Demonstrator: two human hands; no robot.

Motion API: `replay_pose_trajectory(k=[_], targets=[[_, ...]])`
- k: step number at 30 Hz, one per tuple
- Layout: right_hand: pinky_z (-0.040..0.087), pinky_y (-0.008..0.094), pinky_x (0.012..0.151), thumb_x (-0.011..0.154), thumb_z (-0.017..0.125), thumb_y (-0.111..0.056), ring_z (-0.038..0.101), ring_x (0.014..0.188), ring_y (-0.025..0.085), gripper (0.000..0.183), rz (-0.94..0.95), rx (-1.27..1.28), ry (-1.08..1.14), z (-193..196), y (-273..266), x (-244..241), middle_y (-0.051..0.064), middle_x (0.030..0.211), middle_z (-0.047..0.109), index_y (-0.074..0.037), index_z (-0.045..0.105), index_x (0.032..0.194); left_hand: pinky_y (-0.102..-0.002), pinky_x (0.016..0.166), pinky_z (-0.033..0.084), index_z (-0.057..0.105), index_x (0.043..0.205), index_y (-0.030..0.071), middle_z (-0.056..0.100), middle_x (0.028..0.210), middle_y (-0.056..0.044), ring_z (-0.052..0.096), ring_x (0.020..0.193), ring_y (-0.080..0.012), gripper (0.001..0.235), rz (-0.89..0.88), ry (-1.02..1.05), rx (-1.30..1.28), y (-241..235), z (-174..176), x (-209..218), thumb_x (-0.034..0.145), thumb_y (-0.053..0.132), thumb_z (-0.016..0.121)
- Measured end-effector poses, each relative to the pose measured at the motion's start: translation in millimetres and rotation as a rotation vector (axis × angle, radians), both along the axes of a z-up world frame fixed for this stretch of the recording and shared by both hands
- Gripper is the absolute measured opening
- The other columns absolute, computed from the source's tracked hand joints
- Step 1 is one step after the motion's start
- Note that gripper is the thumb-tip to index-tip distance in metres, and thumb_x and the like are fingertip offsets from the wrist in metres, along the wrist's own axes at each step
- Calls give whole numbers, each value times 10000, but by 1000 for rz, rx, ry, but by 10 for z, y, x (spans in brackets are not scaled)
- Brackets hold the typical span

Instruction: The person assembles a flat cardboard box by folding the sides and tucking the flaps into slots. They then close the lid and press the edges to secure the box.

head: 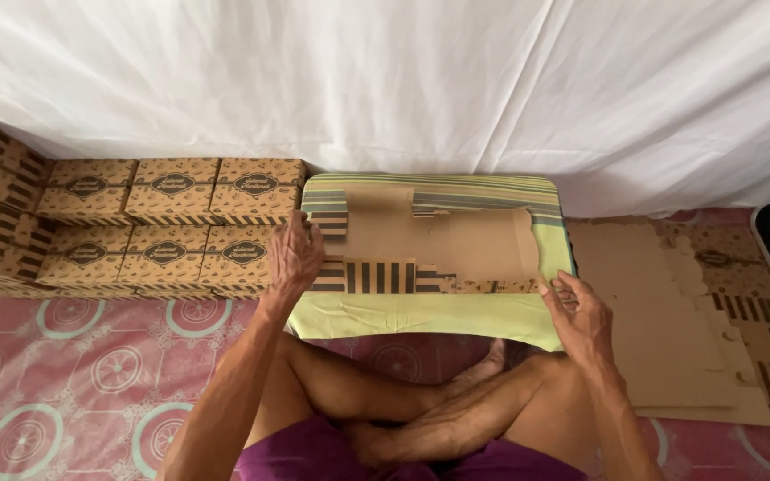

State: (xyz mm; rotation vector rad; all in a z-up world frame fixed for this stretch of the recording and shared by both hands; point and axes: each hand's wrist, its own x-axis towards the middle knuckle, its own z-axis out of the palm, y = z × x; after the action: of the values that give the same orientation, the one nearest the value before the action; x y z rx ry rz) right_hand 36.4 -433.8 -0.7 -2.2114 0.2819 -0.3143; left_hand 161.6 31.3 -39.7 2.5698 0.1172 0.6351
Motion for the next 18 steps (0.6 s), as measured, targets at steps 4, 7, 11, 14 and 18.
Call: replay_pose_trajectory(k=[4,7,11,14,18], targets=[[582,346,891,913,804,-386,712,1013,270,558,-10,32,40,-23,21,38,175,1157,726,-59,676,1347,-565,769,551,549,1141,105,746,913,-152,714,897,-407,223,-2,46,-36,-26,129,-95,974,251,574],[578,349,893,897,812,-375,714,995,248,544,-13,60,62,-63,-8,58,161,1151,727,-92,684,1343,-589,764,532,538,1158,104,729,885,-144,707,894,-425,279,-3,139,-85,-35,157,-145,971,309,566],[572,372,893,911,801,-402,713,1005,250,531,-14,145,90,-55,-47,106,147,1147,734,-111,687,1340,-571,802,527,552,1156,88,737,877,-145,710,917,-414,307,18,235,-101,-133,475,-296,980,339,546],[562,399,890,934,785,-360,707,1019,269,512,-4,221,81,-89,-75,175,188,1163,724,-64,681,1338,-568,843,525,557,1170,88,742,908,-143,699,962,-412,342,25,300,-102,-141,471,-316,979,369,528],[550,427,884,947,780,-336,692,1050,292,513,4,298,46,29,-9,213,238,1188,703,-24,666,1338,-568,850,528,568,1179,87,738,928,-154,702,981,-411,382,21,332,-103,-154,438,-366,975,408,529]])
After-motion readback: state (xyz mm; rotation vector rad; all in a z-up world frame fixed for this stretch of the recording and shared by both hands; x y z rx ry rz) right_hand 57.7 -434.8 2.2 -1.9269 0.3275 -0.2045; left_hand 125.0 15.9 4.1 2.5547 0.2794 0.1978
